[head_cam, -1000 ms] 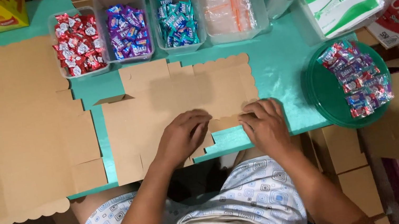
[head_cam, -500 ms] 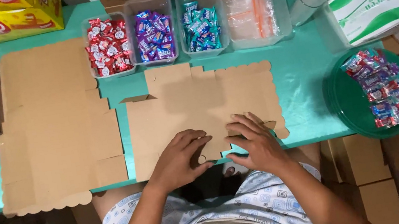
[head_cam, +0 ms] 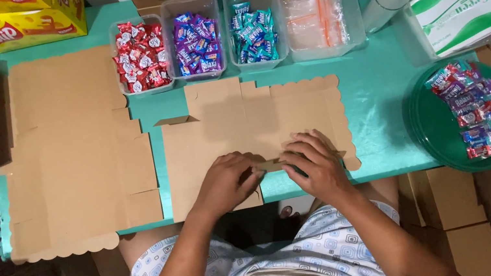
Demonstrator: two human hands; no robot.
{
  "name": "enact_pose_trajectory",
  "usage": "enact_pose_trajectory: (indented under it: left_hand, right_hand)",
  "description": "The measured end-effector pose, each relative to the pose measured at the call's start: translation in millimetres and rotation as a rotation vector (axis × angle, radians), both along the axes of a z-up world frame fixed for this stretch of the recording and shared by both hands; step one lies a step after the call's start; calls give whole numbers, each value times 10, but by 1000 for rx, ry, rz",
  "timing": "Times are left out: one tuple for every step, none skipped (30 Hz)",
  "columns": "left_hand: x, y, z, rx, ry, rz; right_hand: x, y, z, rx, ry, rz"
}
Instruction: Folding flat cardboard sheets into small boxes for packaging snacks.
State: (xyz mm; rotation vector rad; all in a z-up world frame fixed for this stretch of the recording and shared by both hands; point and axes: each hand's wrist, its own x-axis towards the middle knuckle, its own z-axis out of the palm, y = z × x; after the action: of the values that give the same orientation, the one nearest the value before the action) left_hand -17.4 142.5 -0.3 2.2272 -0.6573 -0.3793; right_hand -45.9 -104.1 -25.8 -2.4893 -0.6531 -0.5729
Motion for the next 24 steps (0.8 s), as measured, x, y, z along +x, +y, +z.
enact_pose_trajectory:
  left_hand:
    - [-5,-18,34,1,0,-1]
    - [-9,-37,67,14,-55,41]
    - [-11,-59,103,28,-109,82]
    - [-11,-64,57,29,-109,81]
    - [-17,-71,5,29,-122,116]
    - [-22,-76,-49,28,-135,152]
    - [-22,-79,-105,28,-133,150]
    - [-21,-80,-160,49,-181,146]
    - [-31,-76,-219,70,-227,142]
    - [-26,-72,-235,71,-224,142]
    - [-18,-66,-251,47,-220,155]
    - [-10,-58,-264,23,-217,169]
    - [-8,-57,-225,24,-217,173]
    - [-6,-55,-186,-1,-190,173]
    - [-7,-57,-147,-25,-162,172]
    - [-4,-49,-139,-25,-161,174]
    - [-2,-45,-131,-27,-148,176]
    - [0,-43,-123,-29,-136,177]
    - [3,-38,-127,-29,-135,178]
    - [5,-33,-130,-32,-123,179]
    - [13,-29,-132,-34,-112,180]
    - [16,-32,-128,-34,-112,181]
    - [14,-36,-124,-36,-105,183]
    - [11,-40,-120,-39,-97,185]
  right_hand:
    - [2,14,-23,1,0,-1]
    - [6,26,-47,-4,-19,-25]
    - [10,35,-68,-10,-37,-50]
    - [23,36,-78,-9,-37,-51]
    - [26,36,-91,-6,-43,-45]
    - [30,37,-105,-2,-50,-40]
    - [34,20,-124,-3,-48,-41]
    - [38,5,-144,-12,-57,-43]
    - [33,-5,-166,-21,-64,-43]
    - [30,-15,-181,-21,-61,-44]
    - [37,-26,-195,-26,-75,-44]
    - [44,-33,-206,-30,-89,-44]
    - [43,-23,-186,-30,-89,-40]
    - [41,-11,-166,-39,-83,-51]
    - [32,-3,-146,-48,-76,-62]
    - [35,36,-165,-48,-75,-59]
    - [34,70,-184,-57,-63,-57]
    - [33,103,-201,-66,-50,-54]
    - [35,156,-200,-66,-50,-53]
    - [36,208,-198,-60,-33,-44]
    - [43,259,-195,-54,-17,-35]
    - [56,293,-204,-53,-17,-35]
    - [61,328,-215,-40,16,-32]
    - [64,362,-224,-27,50,-30]
